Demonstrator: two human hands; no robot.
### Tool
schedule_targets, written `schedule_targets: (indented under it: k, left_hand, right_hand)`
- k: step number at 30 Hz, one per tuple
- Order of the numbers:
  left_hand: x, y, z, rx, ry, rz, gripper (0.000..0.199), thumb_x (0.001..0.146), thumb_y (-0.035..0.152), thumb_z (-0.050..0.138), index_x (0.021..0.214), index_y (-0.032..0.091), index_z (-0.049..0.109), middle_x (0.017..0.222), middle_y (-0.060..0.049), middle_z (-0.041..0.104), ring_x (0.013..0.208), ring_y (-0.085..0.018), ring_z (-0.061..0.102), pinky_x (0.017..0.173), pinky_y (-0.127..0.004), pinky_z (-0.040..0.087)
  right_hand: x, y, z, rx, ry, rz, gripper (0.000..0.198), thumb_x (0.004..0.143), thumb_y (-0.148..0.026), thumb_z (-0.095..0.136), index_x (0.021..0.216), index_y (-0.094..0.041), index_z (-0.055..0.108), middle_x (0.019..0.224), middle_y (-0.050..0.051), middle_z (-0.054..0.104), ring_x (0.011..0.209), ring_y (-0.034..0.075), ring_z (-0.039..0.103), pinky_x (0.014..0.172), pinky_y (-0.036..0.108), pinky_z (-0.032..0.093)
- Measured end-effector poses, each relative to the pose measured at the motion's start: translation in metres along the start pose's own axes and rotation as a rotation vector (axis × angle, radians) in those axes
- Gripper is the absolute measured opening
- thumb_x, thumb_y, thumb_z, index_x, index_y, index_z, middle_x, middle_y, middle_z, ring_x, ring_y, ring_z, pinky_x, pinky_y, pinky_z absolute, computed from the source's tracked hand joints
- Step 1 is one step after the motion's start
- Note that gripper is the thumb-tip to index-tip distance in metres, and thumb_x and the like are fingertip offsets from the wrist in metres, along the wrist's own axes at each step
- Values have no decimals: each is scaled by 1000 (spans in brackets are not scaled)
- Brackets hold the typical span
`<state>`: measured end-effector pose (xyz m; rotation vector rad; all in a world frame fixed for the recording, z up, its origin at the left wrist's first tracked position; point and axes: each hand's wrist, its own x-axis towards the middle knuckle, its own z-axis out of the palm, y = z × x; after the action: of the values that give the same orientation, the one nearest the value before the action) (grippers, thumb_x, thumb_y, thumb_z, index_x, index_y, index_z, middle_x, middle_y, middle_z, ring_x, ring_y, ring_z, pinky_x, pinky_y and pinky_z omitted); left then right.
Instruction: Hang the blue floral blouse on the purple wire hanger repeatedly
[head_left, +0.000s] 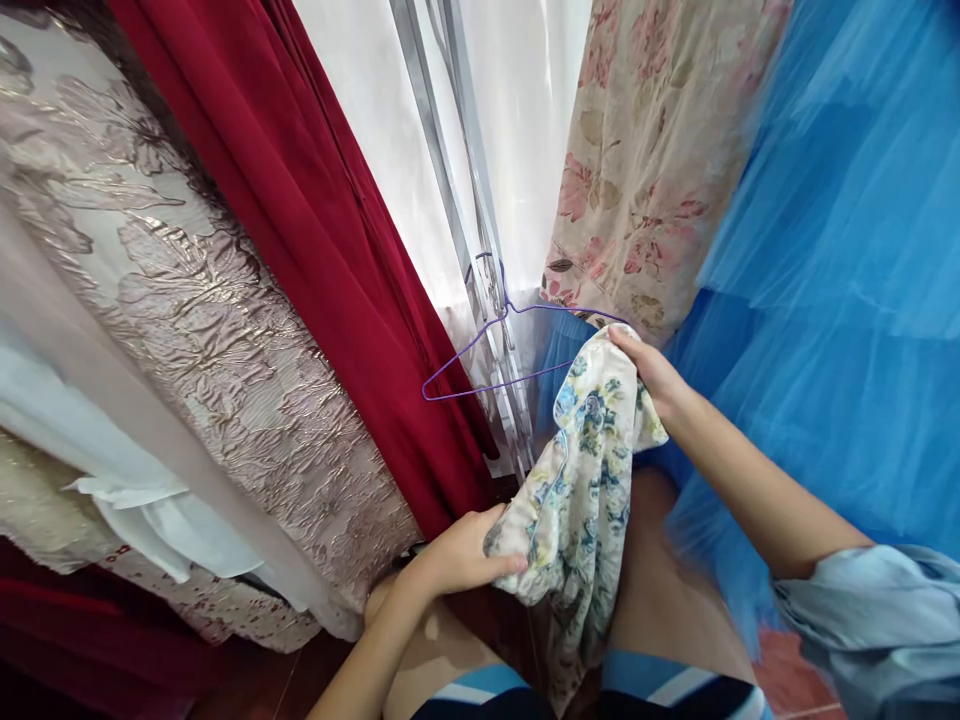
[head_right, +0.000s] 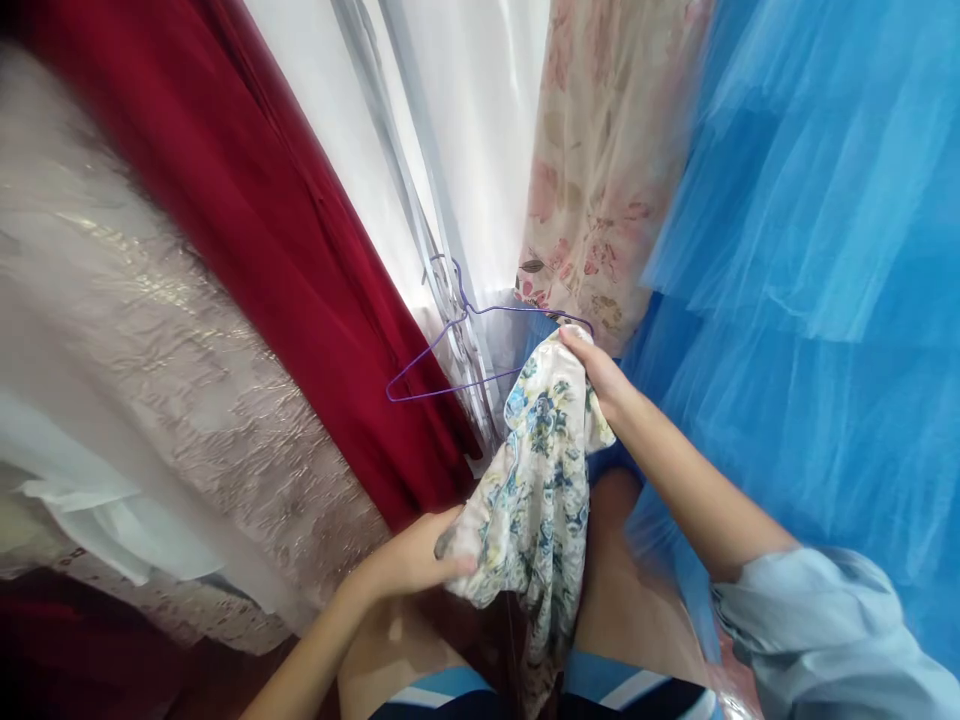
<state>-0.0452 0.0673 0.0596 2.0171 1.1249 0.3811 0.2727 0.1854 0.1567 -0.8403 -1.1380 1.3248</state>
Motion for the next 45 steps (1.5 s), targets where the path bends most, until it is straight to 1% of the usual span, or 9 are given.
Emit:
schedule_targets:
  k: [4,9,14,18,24,28,34,40,45]
  left_hand:
    - [-19,0,-32,389,240,91,34,88,28,54,121,23,63,107,-7,71,94,-24,62,87,-34,47]
    - [-29,-19,-99,578,474,151,29,87,18,39,73,20,64,90,-6,69,91,-23,60,93,-39,45]
    - [-18,-33,-151,738,522,-18,28,88,23,41,98,21,67,109,-9,69,104,-28,58,94,-43,45]
    - [5,-20,-175,702,551,-26,28,88,29,44,111,22,59,119,-8,67,105,-29,57,95,-43,45]
    - [47,36,-166,334,631,149,24,93,31,41,110,22,56,128,-7,64,115,-24,60,99,-36,45]
    - [68,61,-147,409,742,190,23,90,30,51,111,21,56,115,-6,69,104,-24,65,92,-34,48]
    - [71,57,-150,452,801,238,33,86,22,50,112,20,71,106,-2,75,96,-20,69,92,-28,49]
    - [71,53,-153,468,821,232,38,88,26,48,113,18,75,108,-3,76,93,-21,70,87,-27,52]
    - [67,48,-155,451,860,254,34,90,33,52,110,18,75,109,-6,75,100,-22,68,94,-29,50]
  right_hand:
    - [30,3,-5,-91,107,-178,34,76,-53,72,81,-20,68,75,4,71,70,22,65,68,32,53]
    - [44,30,-4,-599,-209,-264,44,75,-49,72,102,-14,74,81,3,70,68,16,57,64,26,44]
    - [42,47,-2,-758,-216,-313,43,85,-52,58,92,-13,71,71,1,61,62,13,48,59,25,36]
    - [39,42,3,-888,-193,-399,34,84,-48,58,72,-16,58,64,-1,54,61,13,44,59,26,32]
    - [9,47,22,-877,-221,-410,28,87,-38,55,68,-18,53,64,-1,55,62,14,47,59,26,30]
    - [-7,43,25,-733,-243,-394,25,87,-39,59,75,-17,60,68,0,58,65,15,50,62,26,36]
    - [-9,10,-38,-478,-250,-307,59,68,-31,77,124,-16,62,106,6,70,94,24,63,84,34,49]
    - [20,-14,-85,-555,316,-582,44,62,-15,67,106,-19,69,104,3,70,93,24,61,87,35,48]
    - [42,-21,-67,-286,237,-162,7,68,-14,64,63,-18,62,62,1,64,71,23,62,72,34,52]
